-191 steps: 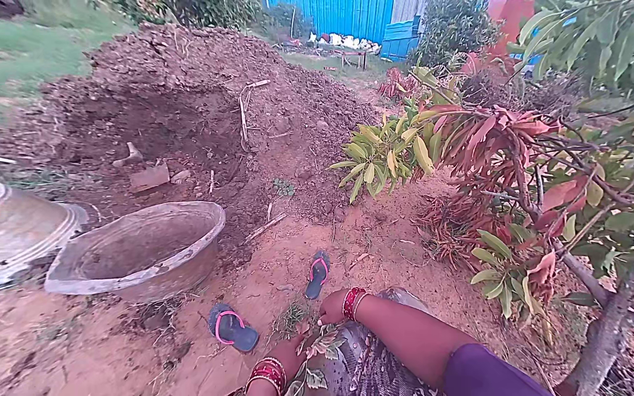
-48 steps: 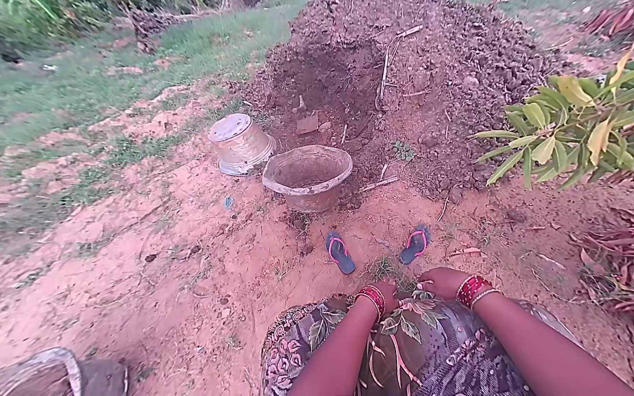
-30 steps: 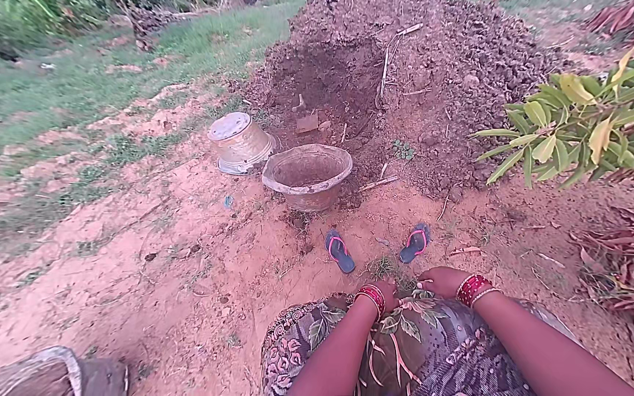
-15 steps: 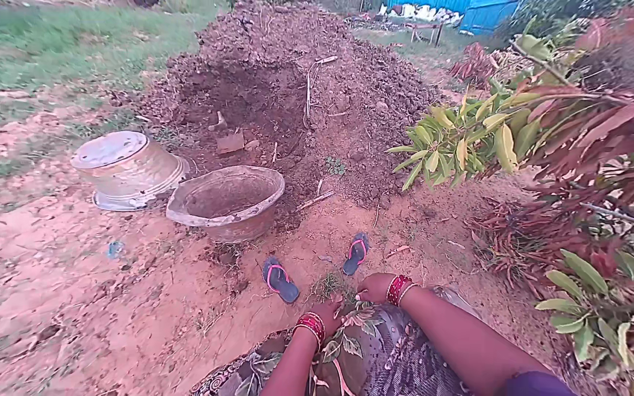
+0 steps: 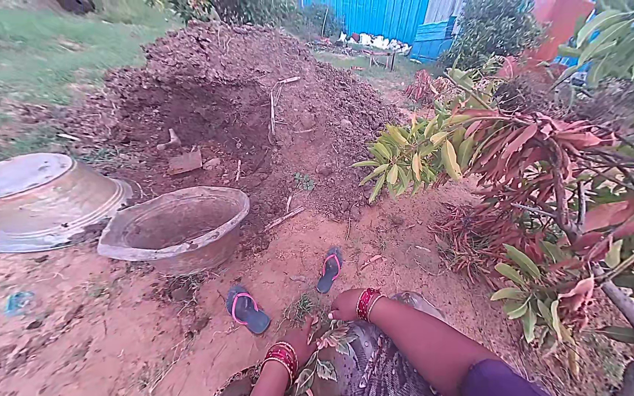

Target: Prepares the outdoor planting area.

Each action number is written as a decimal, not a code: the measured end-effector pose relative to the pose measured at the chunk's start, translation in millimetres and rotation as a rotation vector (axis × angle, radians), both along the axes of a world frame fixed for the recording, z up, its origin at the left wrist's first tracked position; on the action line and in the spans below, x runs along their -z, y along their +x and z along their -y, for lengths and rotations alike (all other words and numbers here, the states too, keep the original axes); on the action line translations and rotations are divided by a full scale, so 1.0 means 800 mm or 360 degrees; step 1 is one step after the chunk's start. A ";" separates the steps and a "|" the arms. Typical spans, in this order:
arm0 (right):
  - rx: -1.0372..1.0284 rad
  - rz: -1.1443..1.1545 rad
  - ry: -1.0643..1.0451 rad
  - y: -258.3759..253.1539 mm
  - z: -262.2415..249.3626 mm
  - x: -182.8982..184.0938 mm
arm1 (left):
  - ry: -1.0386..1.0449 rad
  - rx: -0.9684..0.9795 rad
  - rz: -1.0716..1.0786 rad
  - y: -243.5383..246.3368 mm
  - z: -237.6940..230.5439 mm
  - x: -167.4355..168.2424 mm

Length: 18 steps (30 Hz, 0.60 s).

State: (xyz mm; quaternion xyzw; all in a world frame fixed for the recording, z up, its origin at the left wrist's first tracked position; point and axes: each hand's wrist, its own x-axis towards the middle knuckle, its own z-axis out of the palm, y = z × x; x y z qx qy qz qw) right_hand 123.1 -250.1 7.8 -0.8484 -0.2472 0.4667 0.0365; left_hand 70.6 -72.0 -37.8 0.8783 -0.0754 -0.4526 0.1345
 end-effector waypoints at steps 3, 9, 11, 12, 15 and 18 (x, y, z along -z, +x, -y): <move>-0.0038 -0.0011 0.0020 0.001 0.002 0.004 | -0.0012 0.0018 -0.0009 0.001 -0.002 0.002; -0.0032 -0.0011 0.0030 0.001 0.003 0.004 | -0.0033 0.0057 -0.0024 0.003 -0.002 0.004; -0.0040 -0.0011 0.0028 0.001 0.003 0.004 | -0.0043 0.0058 -0.0031 0.003 -0.003 0.006; -0.0047 -0.0012 0.0029 0.001 0.003 0.004 | -0.0038 0.0066 -0.0036 0.004 -0.003 0.005; -0.0055 -0.0009 0.0026 0.000 0.004 0.003 | -0.0034 0.0087 -0.0041 0.005 -0.001 0.003; -0.0048 -0.0006 0.0032 0.000 0.004 0.004 | -0.0048 0.0095 -0.0022 0.005 -0.004 0.010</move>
